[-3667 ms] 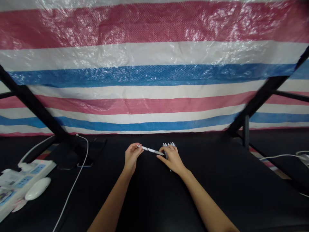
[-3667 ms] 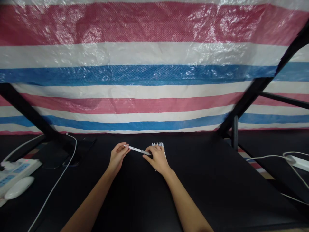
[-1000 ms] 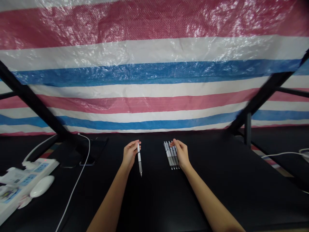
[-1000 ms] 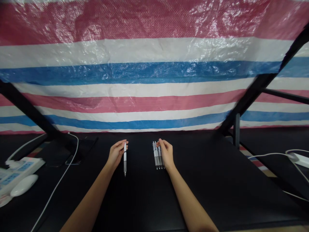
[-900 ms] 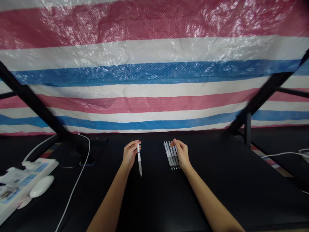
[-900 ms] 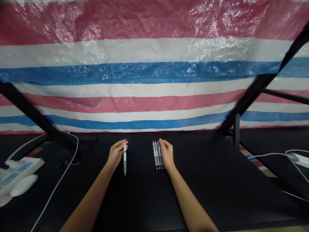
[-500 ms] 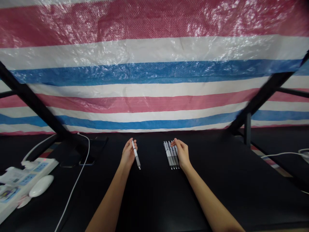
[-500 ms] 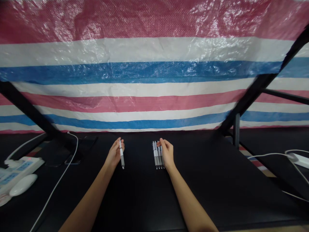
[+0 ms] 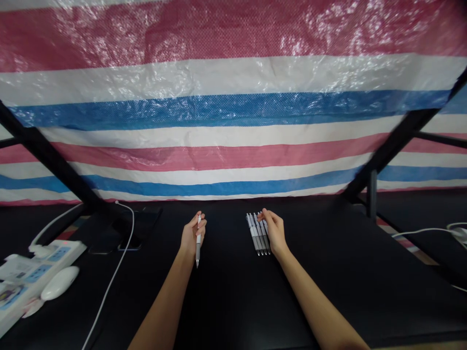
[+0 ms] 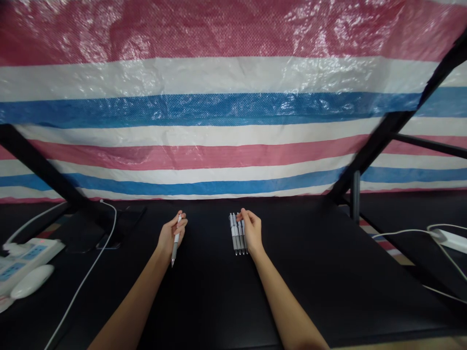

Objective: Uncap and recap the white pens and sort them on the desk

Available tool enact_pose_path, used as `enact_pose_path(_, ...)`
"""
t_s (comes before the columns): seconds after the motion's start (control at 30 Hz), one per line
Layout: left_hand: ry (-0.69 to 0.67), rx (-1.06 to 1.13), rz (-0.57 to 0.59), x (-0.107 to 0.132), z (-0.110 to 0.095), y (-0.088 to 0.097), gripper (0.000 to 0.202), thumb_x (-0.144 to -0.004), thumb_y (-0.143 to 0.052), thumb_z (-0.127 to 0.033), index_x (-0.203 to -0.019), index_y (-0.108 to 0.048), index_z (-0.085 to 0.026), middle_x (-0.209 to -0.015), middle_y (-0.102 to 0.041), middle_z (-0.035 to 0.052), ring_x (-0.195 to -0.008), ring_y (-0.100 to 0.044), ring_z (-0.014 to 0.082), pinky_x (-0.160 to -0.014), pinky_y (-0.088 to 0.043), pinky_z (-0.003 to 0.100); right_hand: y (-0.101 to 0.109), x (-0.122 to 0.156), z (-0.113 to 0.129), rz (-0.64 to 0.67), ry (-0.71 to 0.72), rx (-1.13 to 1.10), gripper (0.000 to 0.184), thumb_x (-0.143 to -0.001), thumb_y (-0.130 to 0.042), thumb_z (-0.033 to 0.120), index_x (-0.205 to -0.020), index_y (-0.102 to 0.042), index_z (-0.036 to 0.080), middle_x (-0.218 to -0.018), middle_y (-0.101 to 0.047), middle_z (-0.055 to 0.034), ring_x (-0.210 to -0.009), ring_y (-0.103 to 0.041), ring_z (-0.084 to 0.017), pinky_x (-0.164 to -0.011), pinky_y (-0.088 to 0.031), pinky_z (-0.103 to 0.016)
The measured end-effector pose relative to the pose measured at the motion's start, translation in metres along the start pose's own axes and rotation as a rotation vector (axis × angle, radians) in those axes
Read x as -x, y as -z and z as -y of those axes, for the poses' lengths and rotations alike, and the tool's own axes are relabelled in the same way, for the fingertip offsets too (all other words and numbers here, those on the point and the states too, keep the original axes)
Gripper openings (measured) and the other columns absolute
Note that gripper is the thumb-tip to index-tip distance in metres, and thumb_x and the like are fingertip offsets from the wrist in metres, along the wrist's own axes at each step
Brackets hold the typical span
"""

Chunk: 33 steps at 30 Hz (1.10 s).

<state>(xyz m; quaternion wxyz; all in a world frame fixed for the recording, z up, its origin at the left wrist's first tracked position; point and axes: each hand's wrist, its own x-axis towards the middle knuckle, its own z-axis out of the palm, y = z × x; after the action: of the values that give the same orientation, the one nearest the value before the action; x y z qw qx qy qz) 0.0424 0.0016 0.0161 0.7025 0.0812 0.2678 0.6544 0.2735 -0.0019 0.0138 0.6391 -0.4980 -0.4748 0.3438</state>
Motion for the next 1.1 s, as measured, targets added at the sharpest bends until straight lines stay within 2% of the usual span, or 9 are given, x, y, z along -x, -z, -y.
enact_pose_path(0.47,0.006,0.041,0.011,-0.002,-0.002,0.003,0.023,-0.063,-0.039,0.002,-0.075,-0.055,-0.009,-0.064,-0.046,0.0028,-0.043,-0.039,0.0048,-0.027,-0.026,0.011,0.001,-0.001,0.0,-0.02,-0.007,-0.004,0.039,-0.077,-0.054,0.048,-0.049,-0.056,0.02,-0.061,-0.058,-0.0023,-0.07,-0.055,-0.018,-0.073,-0.041,-0.031)
enact_pose_path(0.53,-0.022,0.054,-0.027,-0.003,-0.001,0.002,0.025,-0.066,-0.039,0.004,-0.079,-0.057,-0.009,-0.069,-0.052,0.0048,-0.047,-0.045,0.0051,-0.033,-0.035,0.012,0.001,-0.001,0.0,-0.017,-0.009,-0.008,0.039,-0.077,-0.054,0.048,-0.049,-0.055,0.02,-0.061,-0.058,-0.0023,-0.07,-0.055,-0.018,-0.073,-0.041,-0.031)
enact_pose_path(0.63,-0.073,0.055,-0.07,-0.003,0.0,0.0,0.025,-0.077,-0.041,0.004,-0.088,-0.058,-0.011,-0.09,-0.061,0.0089,-0.064,-0.058,0.0075,-0.054,-0.051,0.016,0.001,-0.001,0.001,-0.018,-0.014,0.004,0.04,-0.076,-0.054,0.049,-0.049,-0.055,0.02,-0.061,-0.058,-0.0026,-0.07,-0.055,-0.018,-0.073,-0.041,-0.031)
enact_pose_path(0.7,-0.104,0.025,-0.093,-0.004,0.002,-0.001,0.023,-0.082,-0.043,0.001,-0.093,-0.058,-0.012,-0.1,-0.062,0.009,-0.075,-0.062,0.0086,-0.066,-0.055,0.018,0.001,-0.001,0.001,-0.021,-0.013,0.013,0.041,-0.076,-0.053,0.051,-0.049,-0.055,0.02,-0.062,-0.059,-0.0031,-0.07,-0.055,-0.019,-0.073,-0.041,-0.031)
enact_pose_path(0.8,-0.129,-0.058,-0.117,-0.006,0.006,0.0,0.023,-0.085,-0.042,-0.001,-0.097,-0.059,-0.014,-0.096,-0.064,0.0068,-0.075,-0.063,0.0082,-0.074,-0.056,0.024,0.001,-0.001,0.001,-0.023,-0.006,0.012,0.041,-0.076,-0.053,0.052,-0.05,-0.055,0.02,-0.062,-0.059,-0.0035,-0.07,-0.055,-0.019,-0.073,-0.041,-0.031)
enact_pose_path(0.87,-0.124,-0.115,-0.114,-0.008,0.009,0.003,0.024,-0.086,-0.044,-0.002,-0.099,-0.059,-0.016,-0.089,-0.064,0.0051,-0.067,-0.062,0.0069,-0.073,-0.056,0.026,0.001,-0.002,0.001,-0.023,-0.008,0.007,0.041,-0.076,-0.054,0.051,-0.049,-0.055,0.02,-0.062,-0.059,-0.0033,-0.07,-0.055,-0.019,-0.073,-0.041,-0.031)
enact_pose_path(0.93,-0.106,-0.148,-0.104,-0.01,0.011,0.004,0.025,-0.085,-0.047,-0.003,-0.1,-0.06,-0.017,-0.084,-0.063,0.0036,-0.057,-0.058,0.0043,-0.062,-0.055,0.02,0.002,-0.002,0.001,-0.021,-0.012,0.001,0.041,-0.076,-0.054,0.05,-0.049,-0.056,0.02,-0.062,-0.059,-0.0032,-0.07,-0.055,-0.018,-0.073,-0.041,-0.031)
enact_pose_path(1.0,-0.085,-0.141,-0.083,-0.011,0.011,0.005,0.023,-0.083,-0.049,-0.002,-0.097,-0.061,-0.016,-0.079,-0.06,0.0026,-0.049,-0.051,0.0016,-0.047,-0.048,0.011,0.002,-0.002,0.001,-0.022,-0.016,-0.004,0.04,-0.076,-0.054,0.05,-0.05,-0.056,0.02,-0.062,-0.058,-0.0029,-0.069,-0.054,-0.018,-0.073,-0.041,-0.031)
enact_pose_path(1.1,-0.053,-0.08,-0.044,-0.01,0.009,0.003,0.02,-0.081,-0.051,-0.001,-0.091,-0.062,-0.013,-0.076,-0.056,0.0027,-0.044,-0.042,-0.0004,-0.035,-0.035,0.007,0.002,-0.002,0.001,-0.026,-0.025,-0.008,0.04,-0.076,-0.054,0.05,-0.05,-0.056,0.02,-0.061,-0.058,-0.0026,-0.067,-0.054,-0.018,-0.071,-0.04,-0.031)
